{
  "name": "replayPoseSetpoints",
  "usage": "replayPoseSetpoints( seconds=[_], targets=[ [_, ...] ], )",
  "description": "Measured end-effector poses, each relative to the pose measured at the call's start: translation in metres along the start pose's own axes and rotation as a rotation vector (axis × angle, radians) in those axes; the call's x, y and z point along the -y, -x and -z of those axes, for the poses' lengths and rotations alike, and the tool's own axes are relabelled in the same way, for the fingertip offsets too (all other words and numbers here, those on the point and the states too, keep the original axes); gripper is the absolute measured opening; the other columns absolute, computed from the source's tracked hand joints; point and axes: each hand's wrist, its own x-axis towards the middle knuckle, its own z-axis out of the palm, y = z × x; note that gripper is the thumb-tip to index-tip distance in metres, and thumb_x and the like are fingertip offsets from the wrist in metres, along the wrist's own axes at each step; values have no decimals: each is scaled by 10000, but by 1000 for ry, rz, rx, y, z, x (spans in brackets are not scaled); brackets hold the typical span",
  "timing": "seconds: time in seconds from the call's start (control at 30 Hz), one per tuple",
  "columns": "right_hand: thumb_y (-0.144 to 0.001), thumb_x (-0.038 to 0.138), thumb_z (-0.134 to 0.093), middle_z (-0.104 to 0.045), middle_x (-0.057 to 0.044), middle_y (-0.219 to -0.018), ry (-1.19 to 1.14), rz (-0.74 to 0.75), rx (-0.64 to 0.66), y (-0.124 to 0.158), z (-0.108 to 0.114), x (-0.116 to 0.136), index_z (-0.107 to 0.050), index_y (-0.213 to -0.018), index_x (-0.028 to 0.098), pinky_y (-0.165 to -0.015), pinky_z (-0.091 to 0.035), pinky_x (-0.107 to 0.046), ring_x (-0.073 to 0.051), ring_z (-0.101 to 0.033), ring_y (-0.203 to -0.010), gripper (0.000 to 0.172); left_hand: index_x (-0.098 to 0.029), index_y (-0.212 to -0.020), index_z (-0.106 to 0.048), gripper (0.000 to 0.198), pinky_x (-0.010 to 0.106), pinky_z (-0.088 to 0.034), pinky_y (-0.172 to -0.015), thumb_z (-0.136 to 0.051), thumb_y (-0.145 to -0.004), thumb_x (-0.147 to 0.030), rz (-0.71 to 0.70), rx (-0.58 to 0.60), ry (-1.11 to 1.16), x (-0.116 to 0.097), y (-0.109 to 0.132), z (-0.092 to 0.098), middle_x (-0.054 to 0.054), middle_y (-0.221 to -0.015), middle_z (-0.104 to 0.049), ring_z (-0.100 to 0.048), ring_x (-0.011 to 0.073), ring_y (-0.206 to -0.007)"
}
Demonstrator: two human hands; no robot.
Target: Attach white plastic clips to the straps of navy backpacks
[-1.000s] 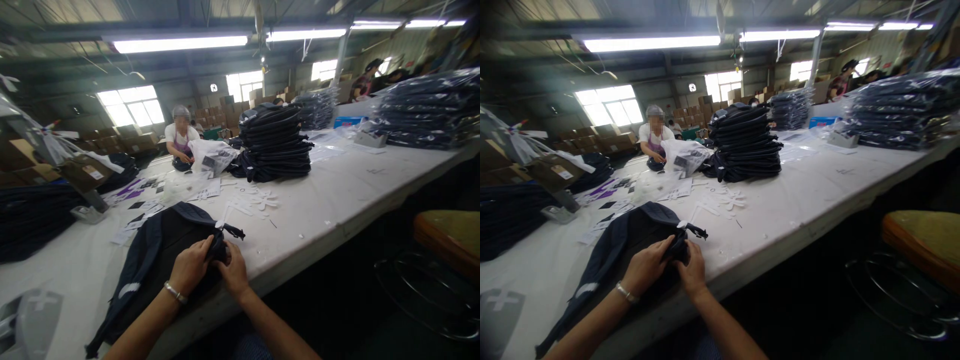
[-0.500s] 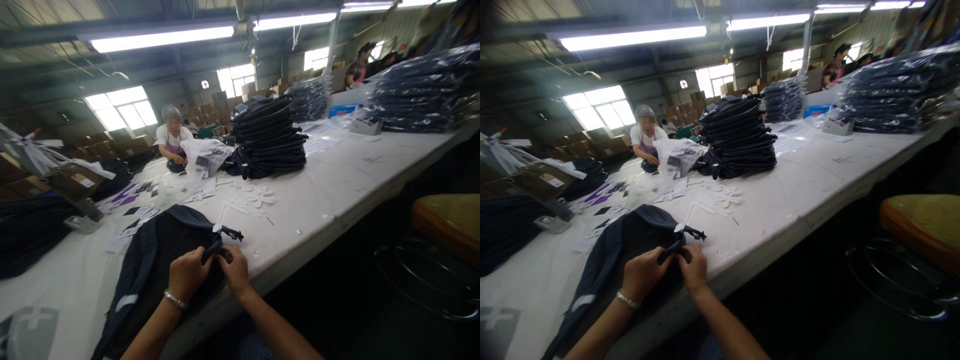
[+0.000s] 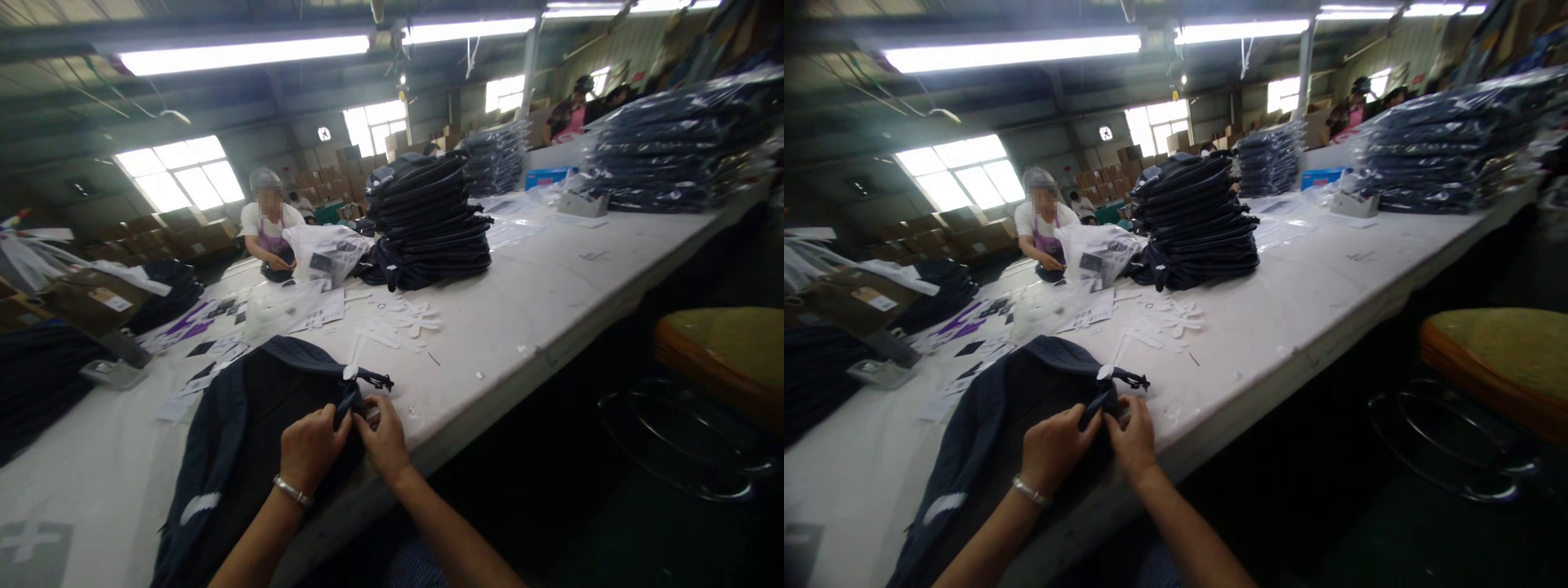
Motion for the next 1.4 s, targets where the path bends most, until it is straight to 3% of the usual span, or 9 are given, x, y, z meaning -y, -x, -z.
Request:
replayPoseSetpoints(
  seconds=[0.13,0.3,0.4,0.5,0.67,0.83,1.03,1.17,1.4],
  targets=[
    [-769,247,-620,-589,-1,-779,117,28,51,-5,4,2,-585,-782,199,-637,-464,-266,-151,-561,-687,61,-188,-709,-609,458,280,-306,-488,-336,-896,-505,-6,19,-5,-1,1,0,96,-656,-680,-662,268,-626],
    [-829,232,-530,-537,12,-717,217,140,-3,-1,5,2,-526,-698,208,-636,-426,-259,-143,-520,-670,132,-175,-814,-648,467,310,-416,-542,-328,-901,-504,-29,39,45,-2,5,-3,114,-761,-701,-670,266,-684],
    [-856,261,-496,-567,-3,-733,210,128,-23,4,7,1,-543,-720,205,-641,-441,-259,-148,-542,-686,154,-183,-1185,-578,389,375,-487,-800,-410,-892,-376,-159,-33,148,4,16,-17,137,-1152,-660,-637,279,-1009],
    [-857,286,-494,-614,-12,-730,140,56,4,4,11,2,-583,-739,197,-630,-466,-252,-151,-589,-681,173,-202,-1425,-316,582,415,-368,-1049,-419,-852,-176,-266,-83,242,12,33,-37,95,-1426,-458,-448,239,-1289],
    [-802,341,-550,-669,-22,-666,53,-140,60,0,18,1,-652,-727,178,-562,-488,-256,-165,-622,-597,207,-202,-1449,-254,631,393,-340,-1094,-381,-838,-109,-202,-103,359,16,52,-57,67,-1445,-435,-421,197,-1314],
    [-809,414,-536,-681,-44,-719,-102,-225,108,0,19,-1,-661,-812,162,-499,-508,-257,-180,-637,-600,281,-215,-1381,-380,480,386,-353,-1084,-389,-901,-210,-86,-119,469,11,51,-51,62,-1385,-511,-475,198,-1271],
    [-887,283,-489,-654,-62,-892,216,189,81,33,30,22,-635,-945,206,-768,-533,-322,-193,-632,-835,175,-268,-1335,-453,420,324,-509,-813,-400,-921,-317,84,-17,494,15,42,-28,62,-1196,-657,-657,216,-983],
    [-899,185,-470,-669,-50,-1099,367,428,352,51,30,35,-614,-1158,281,-912,-497,-314,-190,-619,-1026,312,-292,-1324,-474,414,296,-499,-713,-407,-917,-328,82,57,452,23,31,-9,67,-1081,-706,-680,223,-896],
    [-887,183,-493,-596,80,-1274,475,447,615,23,47,21,-566,-1223,403,-904,-504,-246,-143,-634,-1063,408,-321,-1272,-518,376,287,-496,-729,-418,-910,-349,-4,161,486,41,25,4,26,-1109,-703,-688,220,-911]
  ],
)
